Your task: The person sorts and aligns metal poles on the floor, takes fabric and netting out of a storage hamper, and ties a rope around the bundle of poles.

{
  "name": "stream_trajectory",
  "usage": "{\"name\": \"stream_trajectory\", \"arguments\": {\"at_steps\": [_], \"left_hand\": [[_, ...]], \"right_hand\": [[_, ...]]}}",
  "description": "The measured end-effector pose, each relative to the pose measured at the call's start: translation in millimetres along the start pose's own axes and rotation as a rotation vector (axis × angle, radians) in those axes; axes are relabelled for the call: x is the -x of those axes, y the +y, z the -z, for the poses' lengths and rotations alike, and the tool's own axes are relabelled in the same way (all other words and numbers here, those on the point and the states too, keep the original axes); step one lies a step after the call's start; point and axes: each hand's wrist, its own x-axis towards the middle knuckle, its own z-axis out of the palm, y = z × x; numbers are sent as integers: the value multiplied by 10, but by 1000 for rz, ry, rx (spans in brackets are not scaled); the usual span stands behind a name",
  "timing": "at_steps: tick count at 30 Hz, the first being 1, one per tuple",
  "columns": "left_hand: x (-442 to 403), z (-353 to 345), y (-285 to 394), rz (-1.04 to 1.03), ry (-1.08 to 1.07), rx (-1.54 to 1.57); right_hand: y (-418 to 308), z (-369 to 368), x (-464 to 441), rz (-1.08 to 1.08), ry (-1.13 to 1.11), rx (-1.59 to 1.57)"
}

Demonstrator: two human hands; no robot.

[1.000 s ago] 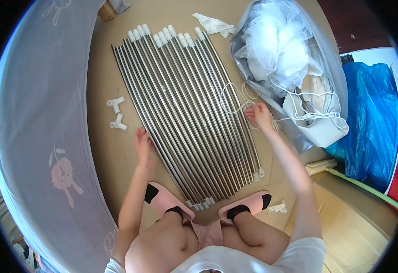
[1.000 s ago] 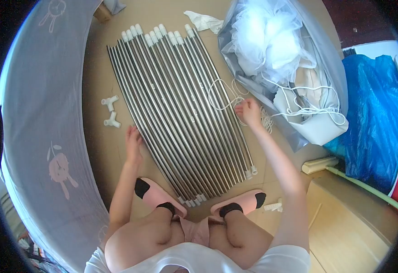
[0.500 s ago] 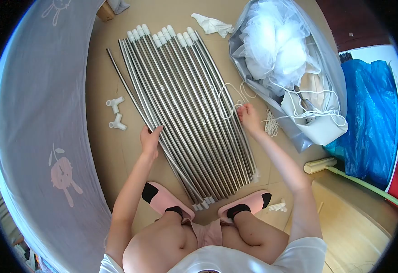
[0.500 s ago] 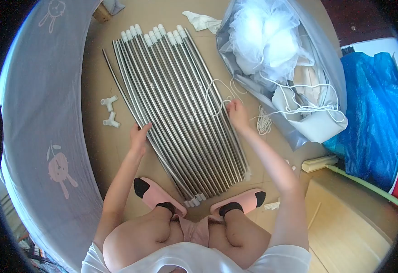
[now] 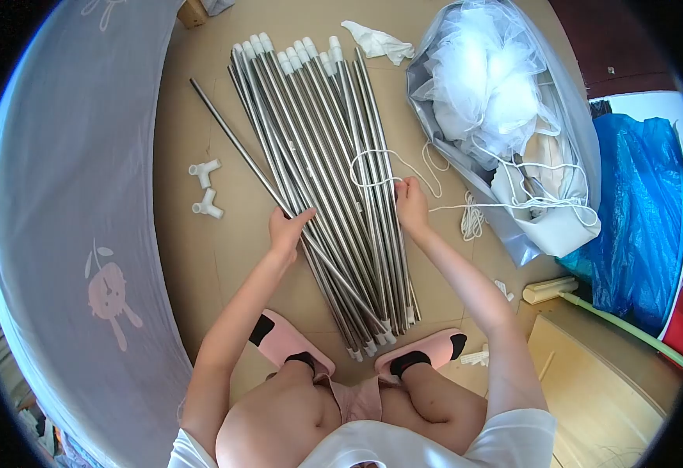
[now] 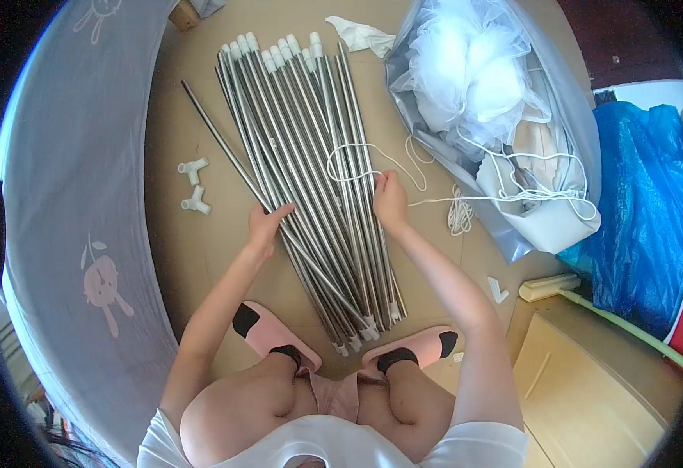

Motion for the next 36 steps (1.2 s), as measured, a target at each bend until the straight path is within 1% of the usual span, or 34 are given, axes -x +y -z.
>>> {"name": "stream_trajectory", "arguments": {"at_steps": [2, 3, 5, 7, 8, 10, 12, 14, 16, 18, 19, 20, 22, 23, 25, 26, 28, 29, 30, 32, 33, 35, 36], "left_hand": [[24, -8, 31, -16, 7, 19], [35, -20, 52, -18, -26, -12], [39, -73, 28, -20, -62, -43], [18, -162, -111, -130, 16, -217], [-16, -156, -179, -129, 16, -217], [-55, -141, -262, -158, -10, -176], [-36, -115, -330, -126, -26, -133], [-37, -92, -437, -280, 3, -233], [-79, -69, -528, -286, 7, -232], [-63, -67, -543, -292, 9, -230], [-25, -89, -508, -292, 25, -231], [1, -103, -488, -292, 41, -231], [37, -118, -482, -305, 54, -227], [55, -128, -492, -324, 70, -223], [79, -129, -500, -302, 91, -226], [80, -125, -506, -290, 112, -227], [83, -123, -529, -312, 127, -210], [87, -116, -540, -334, 145, -192], [96, -98, -551, -335, 143, -194], [137, -47, -535, -359, 205, -365], [103, 13, -598, -359, 215, -404], [126, 56, -600, -354, 218, -363], [134, 70, -599, -353, 219, -320]], "right_hand": [[2, -6, 4, 19, -2, -1], [8, -4, 3, 14, -1, -1], [6, -18, -26, -5, -106, 56], [17, -36, -46, 21, -126, 61], [19, -43, -61, 47, -148, 65], [60, -24, -103, 35, -169, 36], [-13, 65, -75, -14, -198, 106], [7, 89, -76, 10, -189, 138], [137, 75, -113, 35, -178, 169], [479, -23, -199, -50, -230, -61], [471, 47, -207, -148, -301, -205], [453, 132, -223, -150, -301, -205], [409, 321, -256, -180, -172, -275], [369, 436, -284, -186, -176, -274], [257, 683, -329, -298, -199, -485], [166, 812, -322, -302, -198, -482], [21, 1004, -295, -376, -393, -536], [20, 1021, -277, -340, -391, -471], [63, 1025, -285, -340, -390, -472], [139, 1054, -316, -236, -232, -381], [177, 1129, -352, -238, -234, -382], [-18, 1411, -402, -251, -183, -605], [-169, 1561, -403, -224, -157, -589]]}}
